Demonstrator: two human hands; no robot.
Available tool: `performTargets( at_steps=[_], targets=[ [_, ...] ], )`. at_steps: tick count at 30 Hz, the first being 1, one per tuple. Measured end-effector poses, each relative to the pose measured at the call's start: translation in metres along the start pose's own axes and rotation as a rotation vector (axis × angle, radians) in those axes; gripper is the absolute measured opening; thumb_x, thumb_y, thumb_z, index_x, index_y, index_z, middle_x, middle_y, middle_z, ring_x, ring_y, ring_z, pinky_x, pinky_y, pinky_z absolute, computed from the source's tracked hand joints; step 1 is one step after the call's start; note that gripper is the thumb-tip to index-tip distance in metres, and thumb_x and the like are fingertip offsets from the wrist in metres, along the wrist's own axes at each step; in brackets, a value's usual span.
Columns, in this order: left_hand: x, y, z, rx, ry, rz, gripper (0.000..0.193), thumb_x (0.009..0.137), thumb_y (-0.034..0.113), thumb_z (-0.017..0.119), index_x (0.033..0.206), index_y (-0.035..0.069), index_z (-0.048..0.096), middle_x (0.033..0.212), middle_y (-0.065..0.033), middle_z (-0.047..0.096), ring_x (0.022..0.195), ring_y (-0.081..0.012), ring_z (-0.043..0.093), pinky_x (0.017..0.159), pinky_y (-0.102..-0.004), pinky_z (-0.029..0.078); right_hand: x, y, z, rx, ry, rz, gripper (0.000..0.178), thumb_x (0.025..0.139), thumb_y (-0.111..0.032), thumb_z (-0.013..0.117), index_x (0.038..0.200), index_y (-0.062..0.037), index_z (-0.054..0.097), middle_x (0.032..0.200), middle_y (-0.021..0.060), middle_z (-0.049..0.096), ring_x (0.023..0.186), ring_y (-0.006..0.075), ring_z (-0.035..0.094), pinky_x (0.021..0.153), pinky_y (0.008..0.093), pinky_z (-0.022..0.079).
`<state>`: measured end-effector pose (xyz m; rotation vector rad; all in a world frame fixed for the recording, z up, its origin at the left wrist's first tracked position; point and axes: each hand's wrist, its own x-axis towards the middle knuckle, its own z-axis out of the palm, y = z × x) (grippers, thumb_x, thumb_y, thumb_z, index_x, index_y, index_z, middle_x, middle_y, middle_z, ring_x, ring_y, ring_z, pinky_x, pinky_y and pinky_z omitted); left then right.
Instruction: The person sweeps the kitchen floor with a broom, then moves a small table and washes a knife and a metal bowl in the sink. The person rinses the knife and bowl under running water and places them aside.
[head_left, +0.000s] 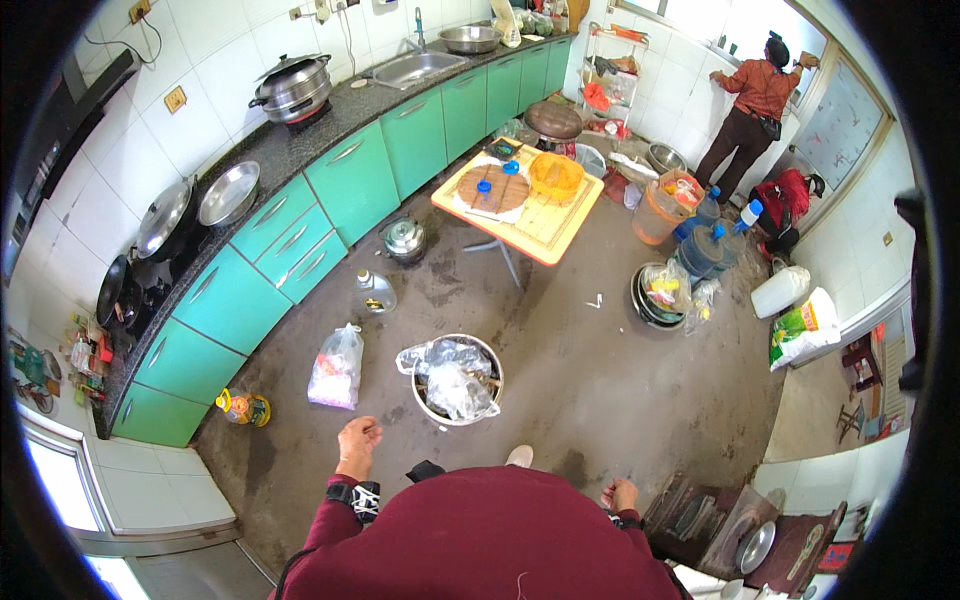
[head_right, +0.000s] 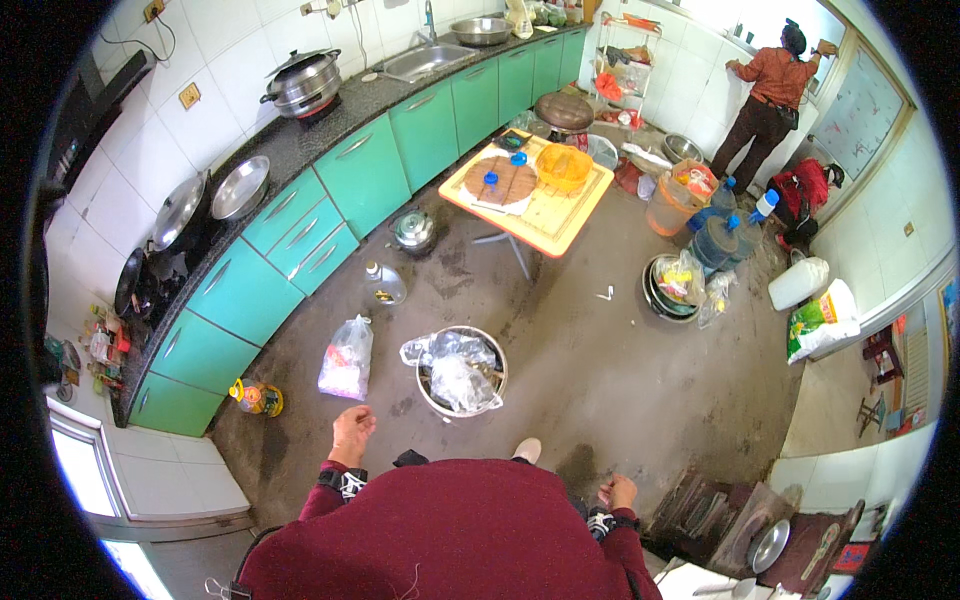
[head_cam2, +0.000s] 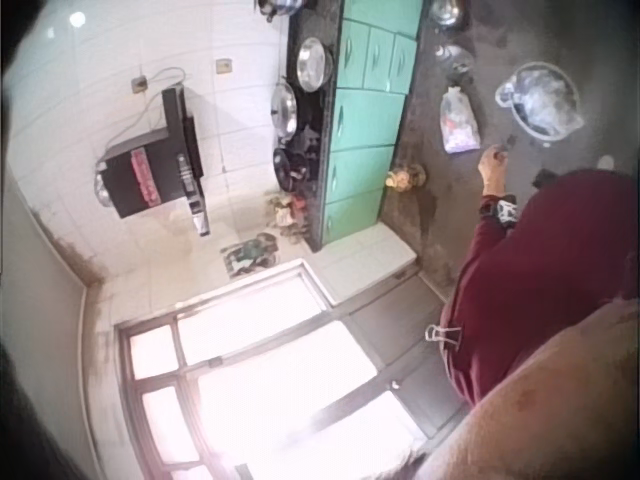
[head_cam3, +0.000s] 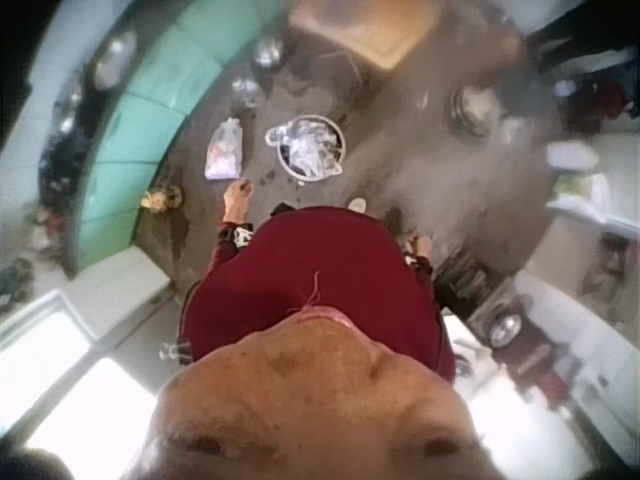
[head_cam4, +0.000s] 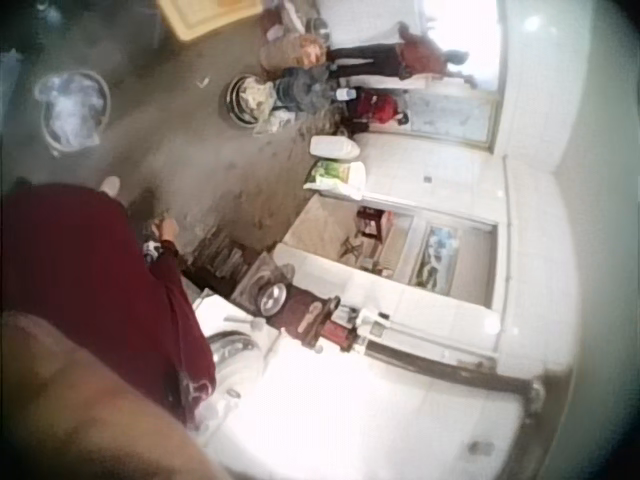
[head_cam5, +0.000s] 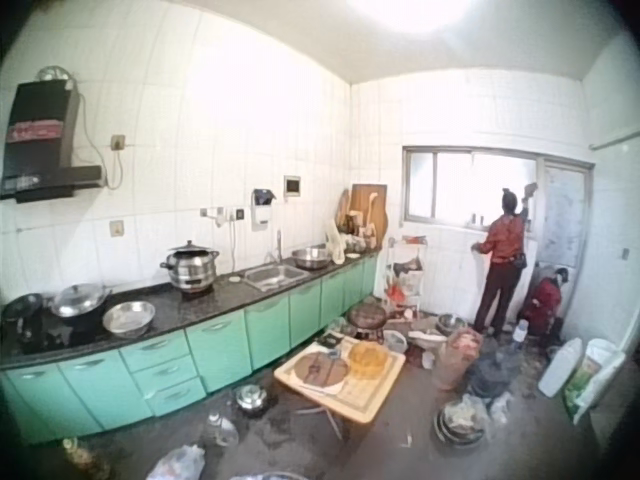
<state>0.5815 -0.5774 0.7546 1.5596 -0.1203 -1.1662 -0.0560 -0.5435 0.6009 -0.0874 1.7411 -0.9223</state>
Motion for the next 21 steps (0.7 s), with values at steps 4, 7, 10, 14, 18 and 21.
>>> performTargets(
  at_steps=[4,7,10,14,18,21],
  targets=[
    [0.005,-0.009,0.105,0.037,-0.079,-0.001,0.027,0.084,0.005,0.056,0.109,0.002,0.061,0.094,-0.0069,0.064,0.077,-0.0192,0.064,0.07,-0.0311,0.053,0.023,-0.046,-0.034,-0.087,0.06,-0.1,0.022,0.088,-0.013,0.05,0.108,-0.0077,0.058,0.08,0.008,0.058,0.057,0.0226,0.059,0.045,0.0378,0.052],
    [0.009,-0.014,0.167,0.03,-0.156,-0.015,0.031,0.083,0.006,0.061,0.114,0.002,0.059,0.094,-0.0065,0.064,0.077,-0.0171,0.063,0.07,-0.0294,0.053,0.035,-0.075,-0.062,-0.126,0.112,-0.113,0.029,0.085,-0.006,0.047,0.113,-0.0043,0.056,0.08,0.0092,0.059,0.057,0.0211,0.059,0.045,0.0347,0.052],
    [0.012,-0.021,0.21,0.079,-0.193,-0.041,0.038,0.083,0.008,0.064,0.12,0.002,0.056,0.095,-0.0073,0.064,0.077,-0.0162,0.063,0.07,-0.029,0.052,0.044,-0.095,-0.077,-0.051,0.181,-0.054,0.034,0.082,-0.002,0.047,0.115,-0.0031,0.054,0.076,0.0095,0.057,0.055,0.0212,0.058,0.044,0.0348,0.052],
    [0.031,-0.019,0.244,0.142,-0.162,-0.039,0.042,0.083,0.008,0.065,0.123,0.0,0.054,0.095,-0.0081,0.064,0.076,-0.0156,0.062,0.07,-0.0286,0.052,0.063,-0.109,-0.066,-0.045,0.219,0.026,0.033,0.083,-0.002,0.048,0.115,-0.0041,0.053,0.073,0.0095,0.056,0.054,0.0225,0.058,0.045,0.0369,0.051],
    [0.059,-0.012,0.269,0.113,-0.134,-0.01,0.045,0.084,0.007,0.065,0.125,-0.002,0.052,0.094,-0.0088,0.064,0.074,-0.0155,0.062,0.069,-0.0275,0.052,0.092,-0.131,-0.04,-0.136,0.104,-0.035,0.022,0.085,-0.007,0.052,0.106,-0.0095,0.055,0.073,0.0082,0.057,0.055,0.0216,0.058,0.046,0.0362,0.051],
    [0.083,-0.006,0.299,0.038,-0.132,-0.024,0.038,0.087,0.013,0.064,0.12,0.0,0.053,0.089,-0.008,0.063,0.072,-0.0153,0.061,0.068,-0.0277,0.052,0.118,-0.173,-0.029,-0.072,0.083,-0.007,0.014,0.086,-0.012,0.053,0.1,-0.0109,0.055,0.074,0.0076,0.058,0.055,0.0205,0.058,0.048,0.036,0.052]
  ],
)
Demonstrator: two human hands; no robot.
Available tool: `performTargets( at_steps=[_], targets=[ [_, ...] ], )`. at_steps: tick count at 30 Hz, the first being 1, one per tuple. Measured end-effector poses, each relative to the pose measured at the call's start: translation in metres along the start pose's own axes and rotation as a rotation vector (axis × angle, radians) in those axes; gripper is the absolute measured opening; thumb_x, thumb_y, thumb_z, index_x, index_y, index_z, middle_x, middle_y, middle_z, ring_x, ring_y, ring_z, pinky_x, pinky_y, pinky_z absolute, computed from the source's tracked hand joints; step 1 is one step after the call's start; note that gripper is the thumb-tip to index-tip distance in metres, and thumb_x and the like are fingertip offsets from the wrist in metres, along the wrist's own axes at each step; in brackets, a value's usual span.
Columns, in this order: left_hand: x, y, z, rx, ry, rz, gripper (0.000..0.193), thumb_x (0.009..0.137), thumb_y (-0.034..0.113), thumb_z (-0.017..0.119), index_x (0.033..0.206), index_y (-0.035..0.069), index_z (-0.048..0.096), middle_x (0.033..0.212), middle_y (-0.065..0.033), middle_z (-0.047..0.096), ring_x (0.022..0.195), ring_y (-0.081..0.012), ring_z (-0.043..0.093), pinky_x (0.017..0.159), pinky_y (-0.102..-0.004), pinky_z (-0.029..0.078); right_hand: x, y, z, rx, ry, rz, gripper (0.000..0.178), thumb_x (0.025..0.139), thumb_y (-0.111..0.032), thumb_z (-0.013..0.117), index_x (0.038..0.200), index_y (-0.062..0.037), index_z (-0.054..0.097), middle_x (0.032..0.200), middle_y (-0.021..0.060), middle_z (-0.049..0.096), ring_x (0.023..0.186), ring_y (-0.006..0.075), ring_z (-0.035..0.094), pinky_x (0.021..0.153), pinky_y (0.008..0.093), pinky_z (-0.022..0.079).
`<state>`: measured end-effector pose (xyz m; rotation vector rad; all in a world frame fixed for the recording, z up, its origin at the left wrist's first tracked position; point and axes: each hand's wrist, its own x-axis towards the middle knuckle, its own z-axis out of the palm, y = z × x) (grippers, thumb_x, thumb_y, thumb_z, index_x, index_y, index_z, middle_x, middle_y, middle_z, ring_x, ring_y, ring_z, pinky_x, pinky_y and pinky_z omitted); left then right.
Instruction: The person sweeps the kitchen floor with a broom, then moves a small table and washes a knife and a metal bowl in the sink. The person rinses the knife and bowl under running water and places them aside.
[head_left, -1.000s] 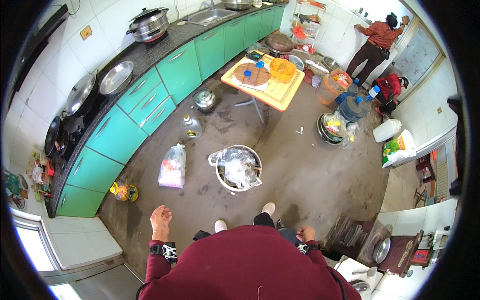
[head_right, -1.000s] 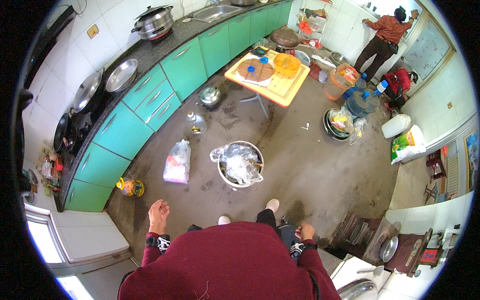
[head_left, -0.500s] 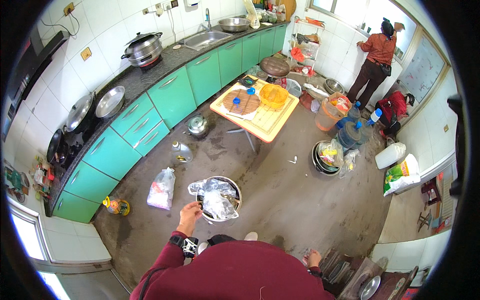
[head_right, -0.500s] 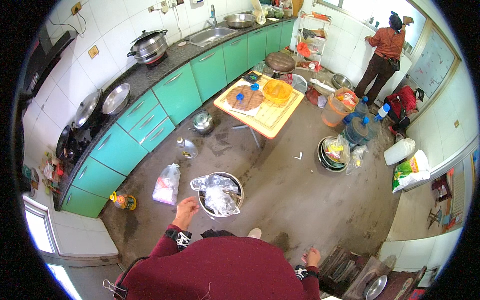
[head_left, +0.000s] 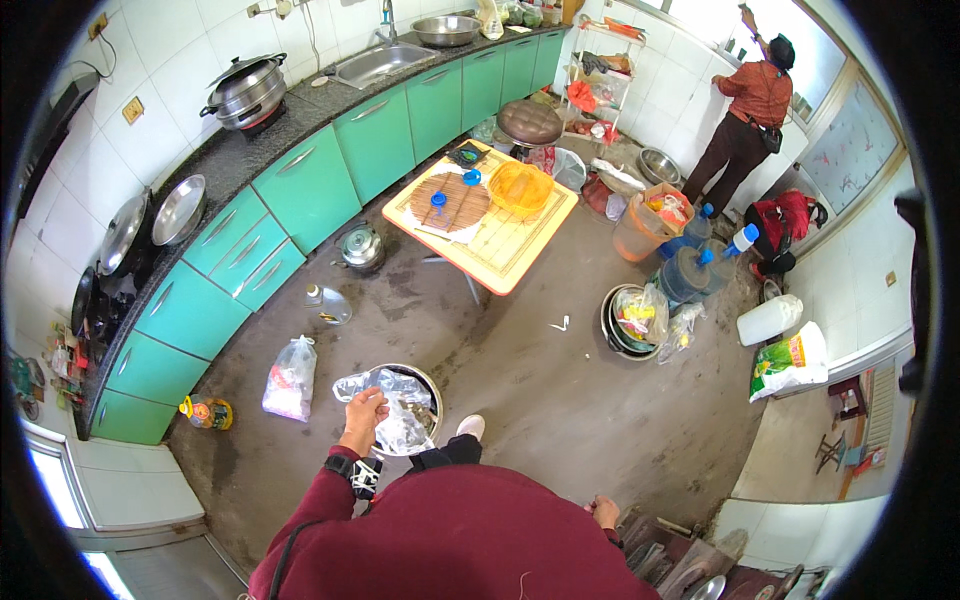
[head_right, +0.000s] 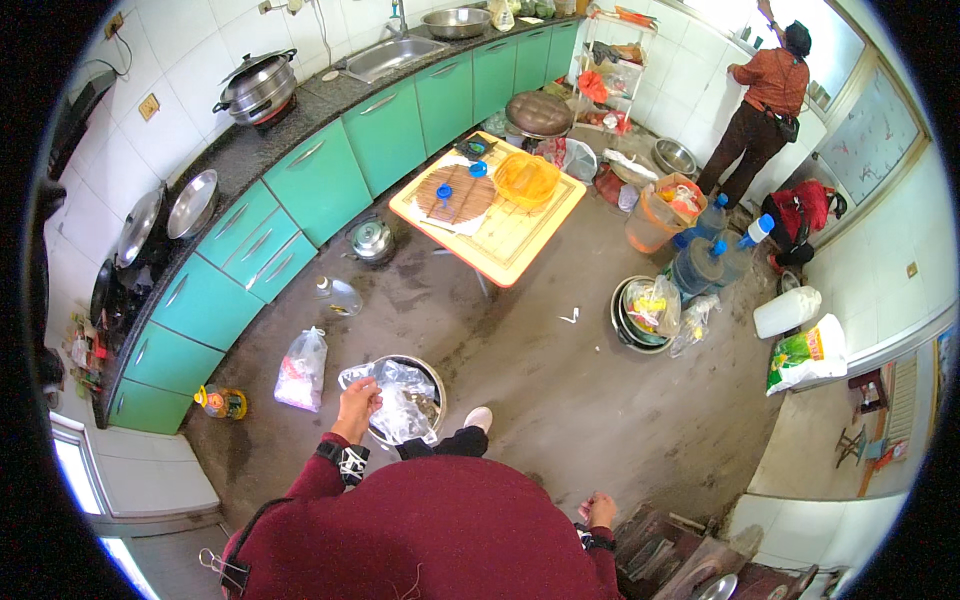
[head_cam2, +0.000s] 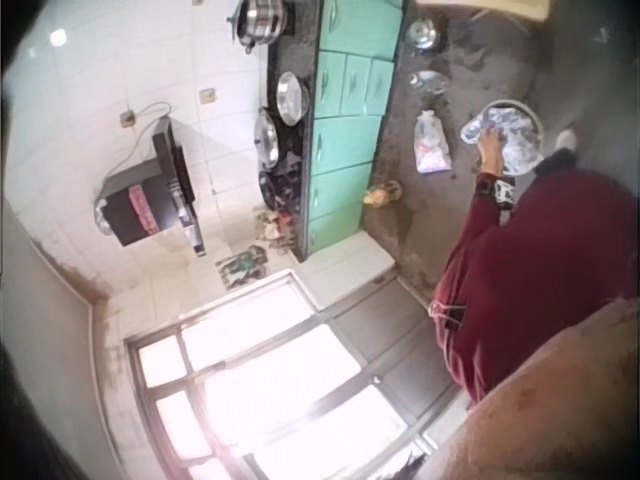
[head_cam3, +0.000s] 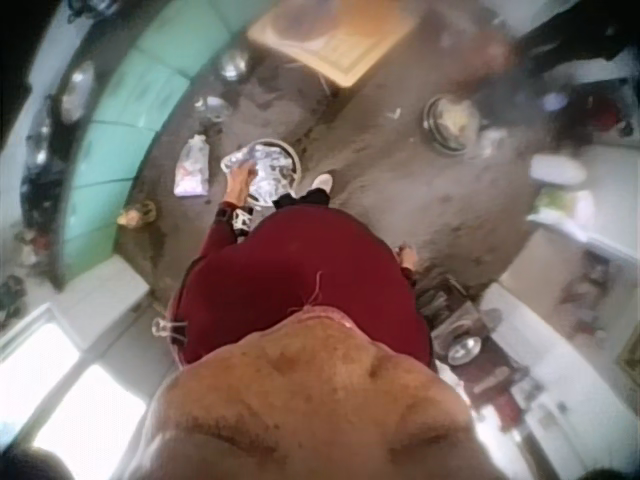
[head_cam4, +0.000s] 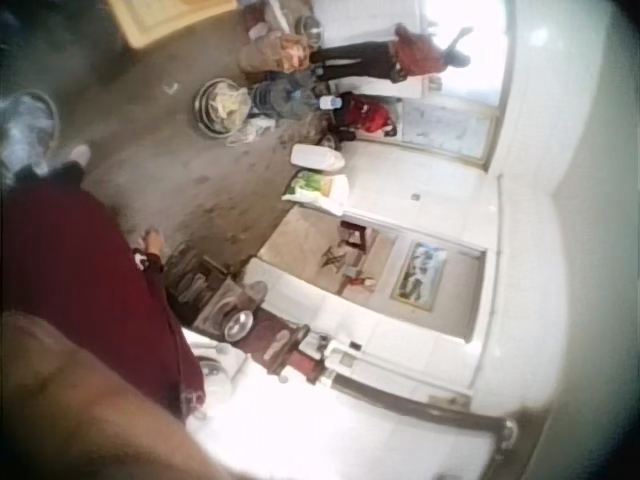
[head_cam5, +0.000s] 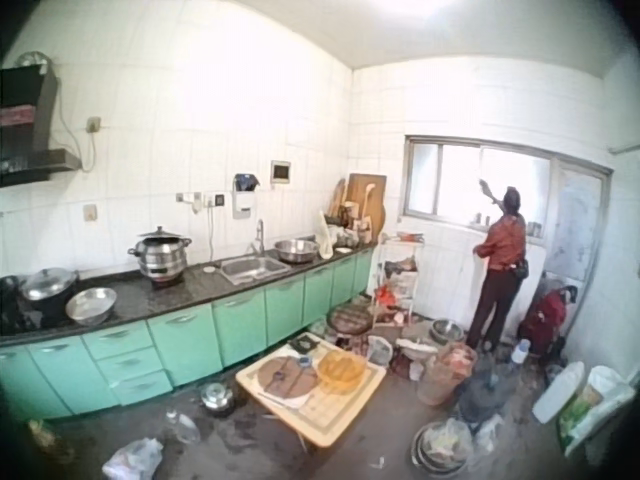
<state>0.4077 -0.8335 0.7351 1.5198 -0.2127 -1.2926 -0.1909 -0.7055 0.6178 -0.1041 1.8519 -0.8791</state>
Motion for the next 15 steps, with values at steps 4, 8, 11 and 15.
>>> performTargets(
  at_steps=[4,8,11,15],
  targets=[
    [0.04,0.021,0.044,-0.054,-0.013,-0.048,0.023,0.09,0.021,0.063,0.105,0.004,0.058,0.082,-0.0059,0.062,0.068,-0.0149,0.06,0.063,-0.028,0.051,0.024,-0.064,0.018,0.007,0.016,0.033,0.01,0.087,-0.016,0.052,0.085,-0.0068,0.056,0.071,0.0066,0.057,0.054,0.0193,0.057,0.045,0.0336,0.051],
    [0.085,0.046,0.101,0.027,-0.094,-0.035,0.019,0.091,0.022,0.062,0.1,0.006,0.059,0.081,-0.0054,0.063,0.067,-0.0146,0.061,0.06,-0.0286,0.051,0.036,-0.095,0.037,0.111,0.034,-0.068,0.015,0.086,-0.017,0.053,0.081,-0.0028,0.056,0.07,0.0084,0.058,0.055,0.0203,0.059,0.045,0.0343,0.053],
    [0.115,0.064,0.147,0.057,-0.088,-0.062,0.02,0.091,0.022,0.061,0.1,0.005,0.059,0.083,-0.0065,0.064,0.068,-0.015,0.061,0.062,-0.0284,0.051,0.053,-0.099,0.041,0.153,0.09,-0.005,0.016,0.086,-0.016,0.052,0.081,-0.0017,0.056,0.07,0.0094,0.058,0.057,0.0222,0.06,0.046,0.0361,0.053],
    [0.137,0.073,0.204,0.042,-0.132,-0.066,0.017,0.091,0.019,0.059,0.1,0.005,0.059,0.086,-0.0072,0.064,0.07,-0.015,0.061,0.064,-0.0278,0.051,0.101,-0.117,0.022,0.161,0.053,0.13,0.018,0.087,-0.017,0.051,0.083,-0.0013,0.056,0.071,0.0095,0.058,0.058,0.024,0.06,0.048,0.0385,0.054]
  ],
)
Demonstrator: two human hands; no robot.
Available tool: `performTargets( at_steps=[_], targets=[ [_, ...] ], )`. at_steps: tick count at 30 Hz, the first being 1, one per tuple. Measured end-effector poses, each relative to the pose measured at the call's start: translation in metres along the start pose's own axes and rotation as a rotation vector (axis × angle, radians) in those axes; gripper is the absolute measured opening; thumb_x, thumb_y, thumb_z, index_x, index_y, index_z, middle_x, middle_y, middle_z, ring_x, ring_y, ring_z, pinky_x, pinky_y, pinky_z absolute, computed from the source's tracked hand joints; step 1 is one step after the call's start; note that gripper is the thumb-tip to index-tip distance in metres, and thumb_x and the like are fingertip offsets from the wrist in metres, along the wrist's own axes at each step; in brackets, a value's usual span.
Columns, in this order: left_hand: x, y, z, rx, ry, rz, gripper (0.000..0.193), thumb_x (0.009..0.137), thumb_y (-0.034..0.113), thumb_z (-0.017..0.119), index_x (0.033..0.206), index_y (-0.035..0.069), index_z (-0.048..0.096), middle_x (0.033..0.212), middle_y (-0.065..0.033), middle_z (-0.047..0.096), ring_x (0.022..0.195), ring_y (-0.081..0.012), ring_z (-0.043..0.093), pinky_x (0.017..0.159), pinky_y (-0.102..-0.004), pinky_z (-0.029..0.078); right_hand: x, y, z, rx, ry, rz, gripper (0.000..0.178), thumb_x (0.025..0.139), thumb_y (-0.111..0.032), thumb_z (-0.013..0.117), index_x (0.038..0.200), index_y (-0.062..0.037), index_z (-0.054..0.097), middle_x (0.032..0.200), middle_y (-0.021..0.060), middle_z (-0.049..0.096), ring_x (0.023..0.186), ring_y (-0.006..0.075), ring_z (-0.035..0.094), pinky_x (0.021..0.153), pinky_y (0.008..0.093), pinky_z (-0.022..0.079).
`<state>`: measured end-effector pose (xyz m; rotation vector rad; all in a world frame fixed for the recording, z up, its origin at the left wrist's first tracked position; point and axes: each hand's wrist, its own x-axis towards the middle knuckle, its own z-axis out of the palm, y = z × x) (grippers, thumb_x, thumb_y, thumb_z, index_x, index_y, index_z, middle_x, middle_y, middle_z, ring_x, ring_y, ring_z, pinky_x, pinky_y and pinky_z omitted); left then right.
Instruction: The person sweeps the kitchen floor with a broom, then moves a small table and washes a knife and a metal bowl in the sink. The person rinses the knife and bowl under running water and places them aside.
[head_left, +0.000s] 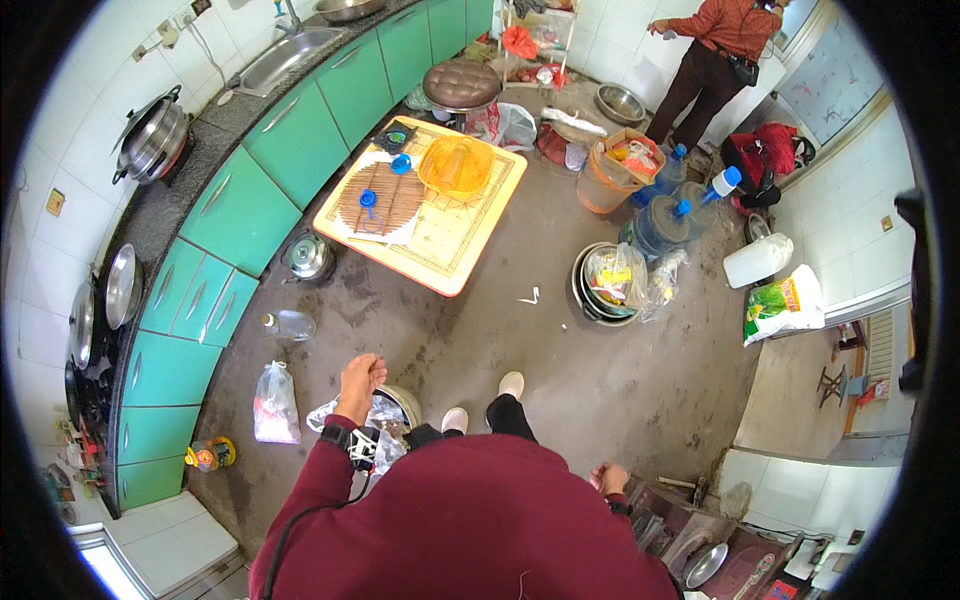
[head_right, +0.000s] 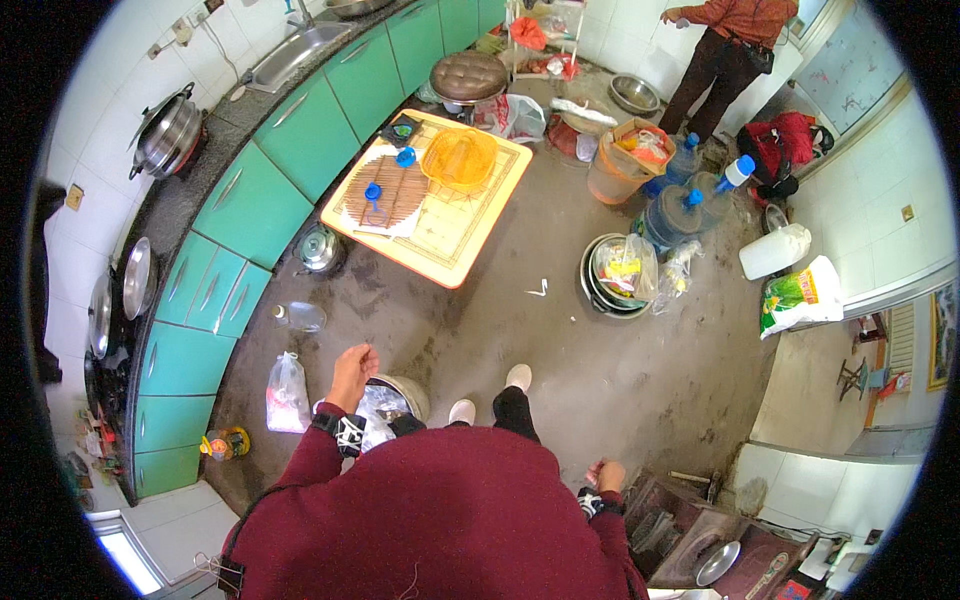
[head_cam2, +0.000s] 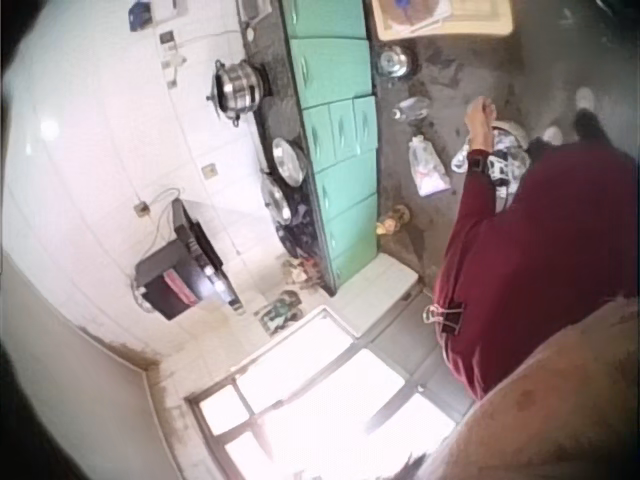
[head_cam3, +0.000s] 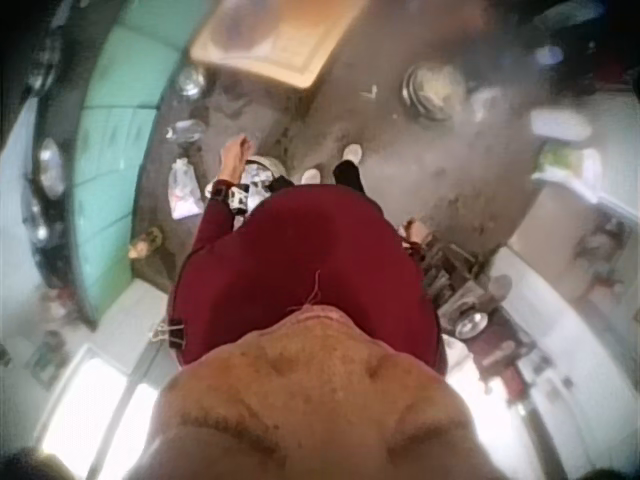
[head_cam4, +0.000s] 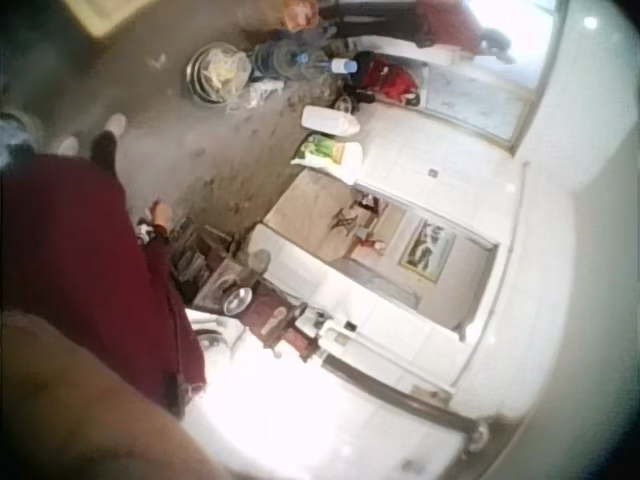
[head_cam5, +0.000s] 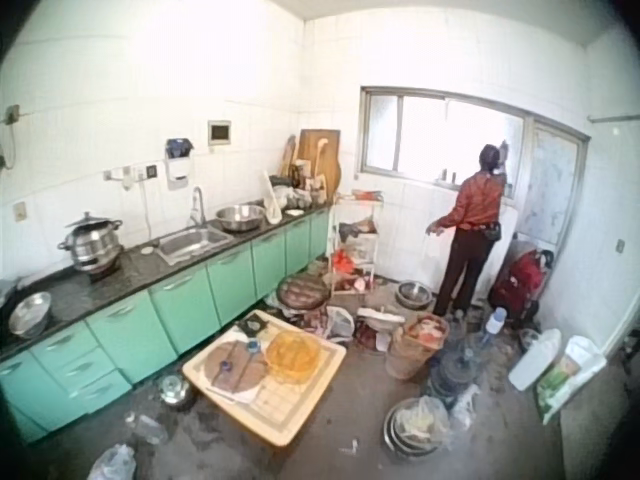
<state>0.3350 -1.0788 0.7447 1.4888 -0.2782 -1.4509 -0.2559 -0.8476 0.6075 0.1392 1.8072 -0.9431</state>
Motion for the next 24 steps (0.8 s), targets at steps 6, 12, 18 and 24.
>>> performTargets(
  at_steps=[6,12,18,24],
  targets=[
    [0.027,0.002,0.078,-0.037,0.035,-0.042,0.019,0.09,0.021,0.062,0.103,0.006,0.059,0.086,-0.0062,0.064,0.07,-0.0149,0.062,0.063,-0.027,0.051,0.074,-0.101,0.016,-0.01,0.068,-0.035,0.02,0.086,-0.021,0.056,0.076,-0.0034,0.057,0.07,0.0097,0.059,0.057,0.0226,0.059,0.047,0.0356,0.051],
    [0.063,0.012,0.104,-0.016,0.121,-0.083,0.023,0.09,0.019,0.065,0.108,0.006,0.058,0.09,-0.006,0.065,0.071,-0.0151,0.064,0.062,-0.0269,0.052,0.107,-0.209,0.116,-0.22,0.011,-0.171,0.024,0.08,-0.004,0.059,0.103,-0.0012,0.055,0.08,0.011,0.062,0.061,0.0205,0.062,0.048,0.0331,0.051],
    [0.121,0.039,0.082,0.008,0.192,-0.141,0.026,0.089,0.017,0.065,0.111,0.006,0.058,0.092,-0.0051,0.065,0.071,-0.0148,0.063,0.061,-0.0258,0.052,0.105,-0.274,0.24,-0.348,-0.109,-0.253,0.031,0.08,0.002,0.055,0.111,0.0001,0.053,0.084,0.0104,0.062,0.06,0.0184,0.061,0.051,0.0315,0.051],
    [0.193,0.096,0.075,0.063,0.17,-0.129,0.022,0.089,0.017,0.065,0.108,0.007,0.058,0.091,-0.0046,0.065,0.072,-0.014,0.063,0.061,-0.0257,0.051,0.094,-0.284,0.351,-0.349,-0.258,-0.181,0.036,0.085,-0.002,0.059,0.12,-0.0047,0.053,0.082,0.0043,0.058,0.064,0.016,0.06,0.053,0.0304,0.052]
  ],
)
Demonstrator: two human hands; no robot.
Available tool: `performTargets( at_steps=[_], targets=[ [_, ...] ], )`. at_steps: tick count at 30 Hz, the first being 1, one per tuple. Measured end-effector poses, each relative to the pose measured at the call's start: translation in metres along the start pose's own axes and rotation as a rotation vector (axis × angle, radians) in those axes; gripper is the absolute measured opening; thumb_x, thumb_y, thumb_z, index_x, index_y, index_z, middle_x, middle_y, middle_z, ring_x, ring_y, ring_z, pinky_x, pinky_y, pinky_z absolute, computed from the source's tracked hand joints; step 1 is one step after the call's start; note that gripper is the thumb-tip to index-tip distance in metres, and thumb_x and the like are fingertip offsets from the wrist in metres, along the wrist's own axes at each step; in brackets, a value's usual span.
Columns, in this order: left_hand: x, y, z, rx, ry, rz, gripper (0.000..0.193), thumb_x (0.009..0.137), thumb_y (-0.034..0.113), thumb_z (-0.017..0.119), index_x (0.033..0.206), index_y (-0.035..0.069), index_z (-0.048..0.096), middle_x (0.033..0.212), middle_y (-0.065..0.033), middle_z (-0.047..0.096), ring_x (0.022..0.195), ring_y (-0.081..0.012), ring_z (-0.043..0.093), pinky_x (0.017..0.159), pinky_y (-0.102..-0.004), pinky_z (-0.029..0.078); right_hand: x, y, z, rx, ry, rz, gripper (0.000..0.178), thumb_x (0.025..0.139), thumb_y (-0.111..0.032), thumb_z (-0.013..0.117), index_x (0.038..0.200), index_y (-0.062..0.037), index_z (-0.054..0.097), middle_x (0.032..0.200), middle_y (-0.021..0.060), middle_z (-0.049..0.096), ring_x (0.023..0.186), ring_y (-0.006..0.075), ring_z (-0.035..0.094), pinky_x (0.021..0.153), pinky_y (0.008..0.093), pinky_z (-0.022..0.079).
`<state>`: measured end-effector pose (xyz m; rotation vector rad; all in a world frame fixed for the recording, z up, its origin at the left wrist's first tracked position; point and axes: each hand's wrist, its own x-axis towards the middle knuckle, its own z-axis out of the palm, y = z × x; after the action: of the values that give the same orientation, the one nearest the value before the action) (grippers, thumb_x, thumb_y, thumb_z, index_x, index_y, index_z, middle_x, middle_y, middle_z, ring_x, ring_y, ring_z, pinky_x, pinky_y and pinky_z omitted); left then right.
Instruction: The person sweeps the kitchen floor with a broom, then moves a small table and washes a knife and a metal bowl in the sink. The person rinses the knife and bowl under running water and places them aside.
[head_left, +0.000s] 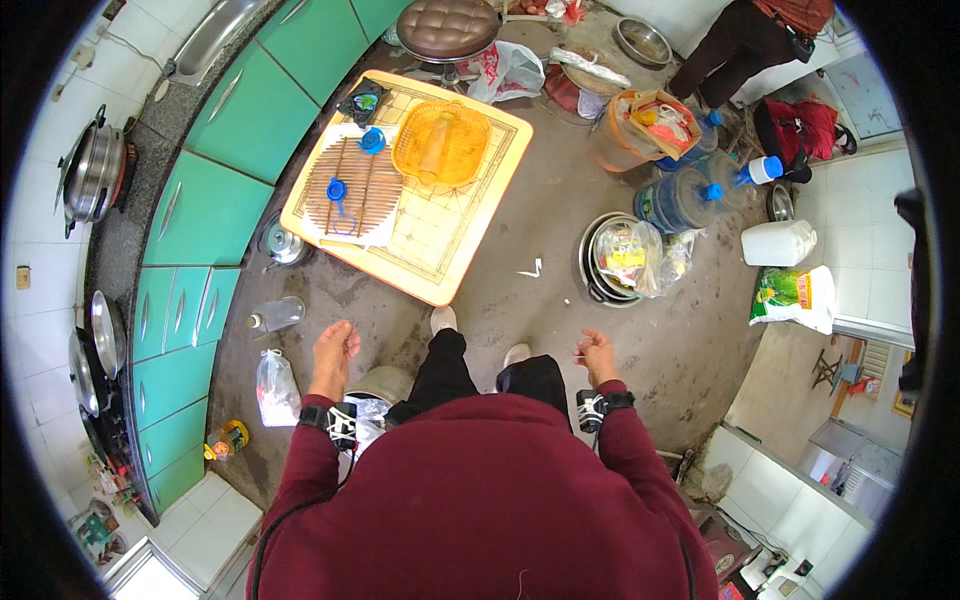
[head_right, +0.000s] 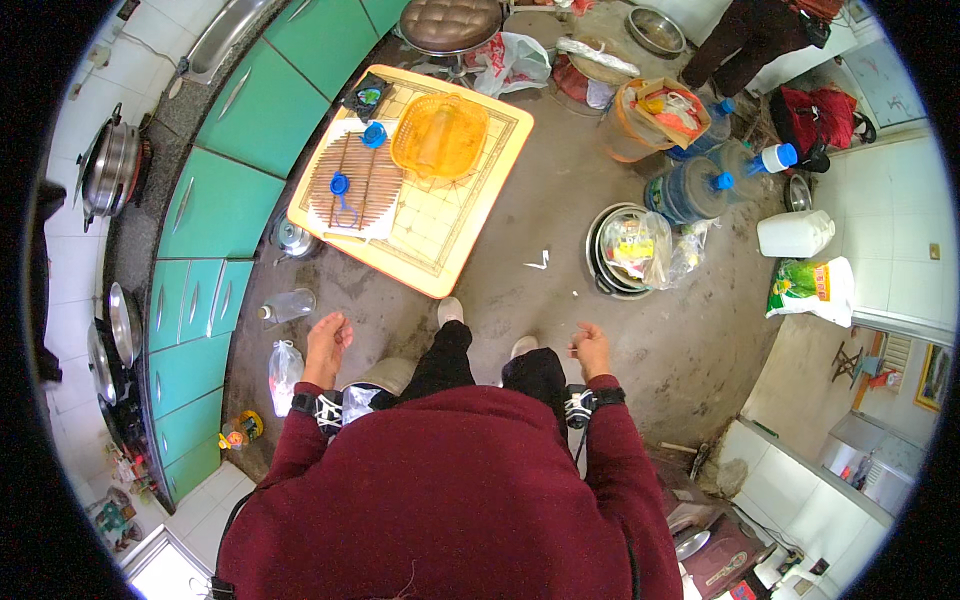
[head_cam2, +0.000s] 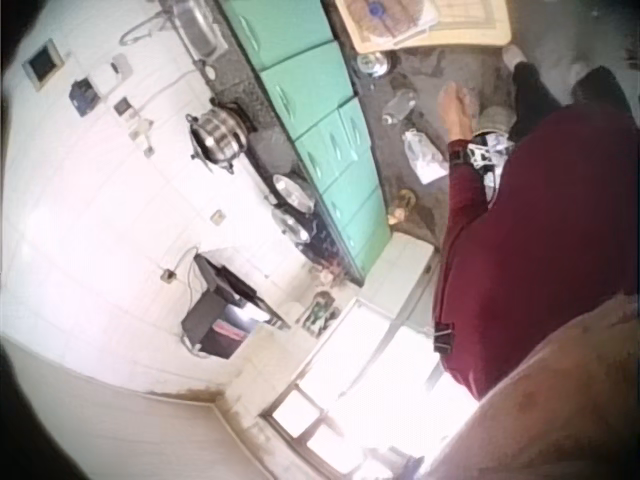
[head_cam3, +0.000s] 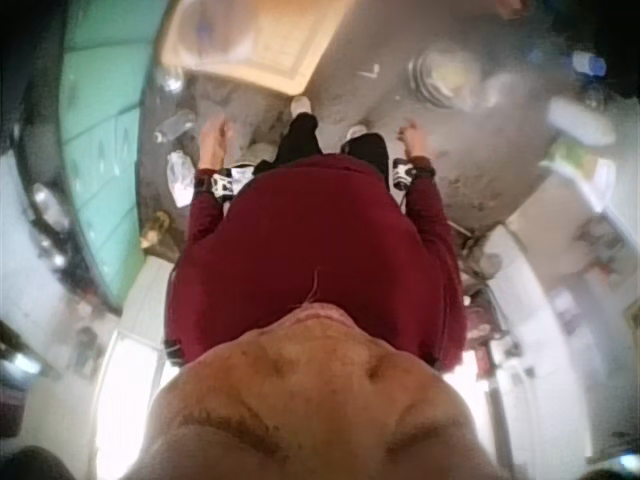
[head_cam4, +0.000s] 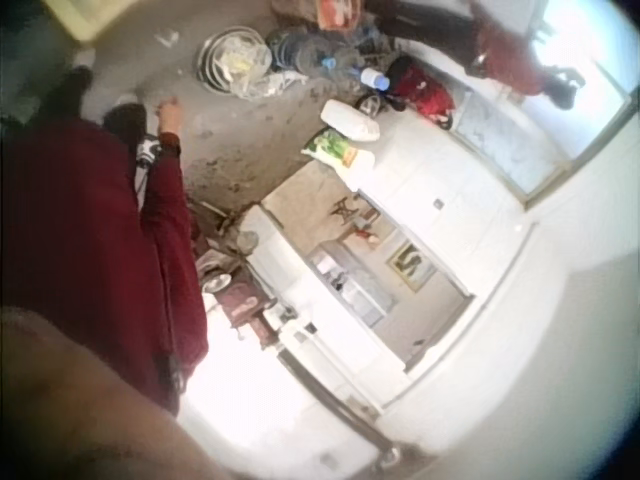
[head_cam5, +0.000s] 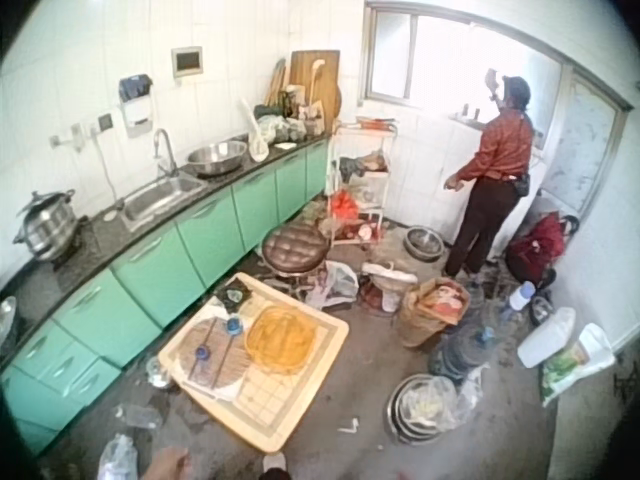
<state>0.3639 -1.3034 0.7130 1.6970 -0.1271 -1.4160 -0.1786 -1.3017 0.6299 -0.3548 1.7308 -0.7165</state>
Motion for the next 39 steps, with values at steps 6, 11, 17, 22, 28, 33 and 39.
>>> performTargets(
  at_steps=[6,11,17,22,28,33,39],
  targets=[
    [0.012,0.016,0.019,0.003,0.082,0.025,0.018,0.09,0.017,0.064,0.105,0.007,0.06,0.09,-0.0041,0.065,0.071,-0.0135,0.062,0.062,-0.0252,0.05,0.045,-0.03,0.038,-0.095,-0.107,-0.012,0.029,0.086,-0.007,0.06,0.115,-0.0021,0.055,0.082,0.0052,0.059,0.059,0.0134,0.059,0.048,0.027,0.05],
    [-0.022,-0.065,0.038,-0.108,0.203,-0.019,0.016,0.091,0.018,0.062,0.102,0.007,0.06,0.086,-0.0035,0.064,0.07,-0.0135,0.061,0.061,-0.0263,0.05,0.128,-0.041,0.017,-0.213,-0.165,-0.008,0.019,0.088,-0.015,0.064,0.101,-0.0042,0.055,0.078,0.0036,0.058,0.056,0.0135,0.059,0.045,0.0271,0.048],
    [-0.045,-0.17,0.108,-0.16,0.145,-0.221,0.014,0.092,0.017,0.06,0.1,0.006,0.059,0.082,-0.0047,0.065,0.067,-0.0169,0.062,0.063,-0.029,0.051,0.232,-0.025,-0.016,-0.39,-0.22,0.007,0.012,0.094,-0.017,0.053,0.095,-0.005,0.054,0.069,0.0054,0.057,0.053,0.0152,0.058,0.042,0.0285,0.047],
    [-0.004,-0.213,0.13,-0.023,0.166,-0.303,0.022,0.092,0.019,0.061,0.108,0.003,0.059,0.088,-0.0088,0.067,0.071,-0.0177,0.063,0.066,-0.0296,0.051,0.338,0.05,-0.003,-0.488,-0.209,0.002,0.02,0.094,-0.016,0.049,0.109,-0.0056,0.057,0.072,0.0072,0.06,0.055,0.0164,0.06,0.045,0.0304,0.049],
    [0.046,-0.283,0.084,0.111,0.327,-0.365,0.024,0.093,0.019,0.061,0.109,0.001,0.06,0.089,-0.0113,0.067,0.072,-0.0188,0.063,0.065,-0.0298,0.052,0.518,0.215,0.049,-0.905,-0.26,-0.174,0.04,0.085,-0.018,0.05,0.123,-0.0055,0.058,0.105,0.0189,0.066,0.094,0.0397,0.062,0.084,0.0426,0.05],
    [0.067,-0.336,0.045,0.108,0.477,-0.539,0.018,0.092,0.015,0.061,0.104,0.001,0.061,0.086,-0.0107,0.067,0.07,-0.0199,0.065,0.063,-0.0311,0.054,0.629,0.324,0.096,-1.28,-0.41,-0.437,0.048,0.082,-0.013,0.056,0.129,-0.0058,0.052,0.111,0.0239,0.062,0.098,0.0391,0.061,0.084,0.044,0.05],
    [0.091,-0.36,0.032,0.123,0.478,-0.578,0.017,0.091,0.016,0.062,0.102,0.003,0.061,0.085,-0.0086,0.067,0.071,-0.0192,0.065,0.064,-0.031,0.054,0.655,0.337,0.132,-0.326,-0.081,0.226,0.057,0.079,-0.009,0.065,0.134,-0.0088,0.049,0.081,0.0085,0.061,0.066,0.0265,0.056,0.064,0.0408,0.047]
  ],
)
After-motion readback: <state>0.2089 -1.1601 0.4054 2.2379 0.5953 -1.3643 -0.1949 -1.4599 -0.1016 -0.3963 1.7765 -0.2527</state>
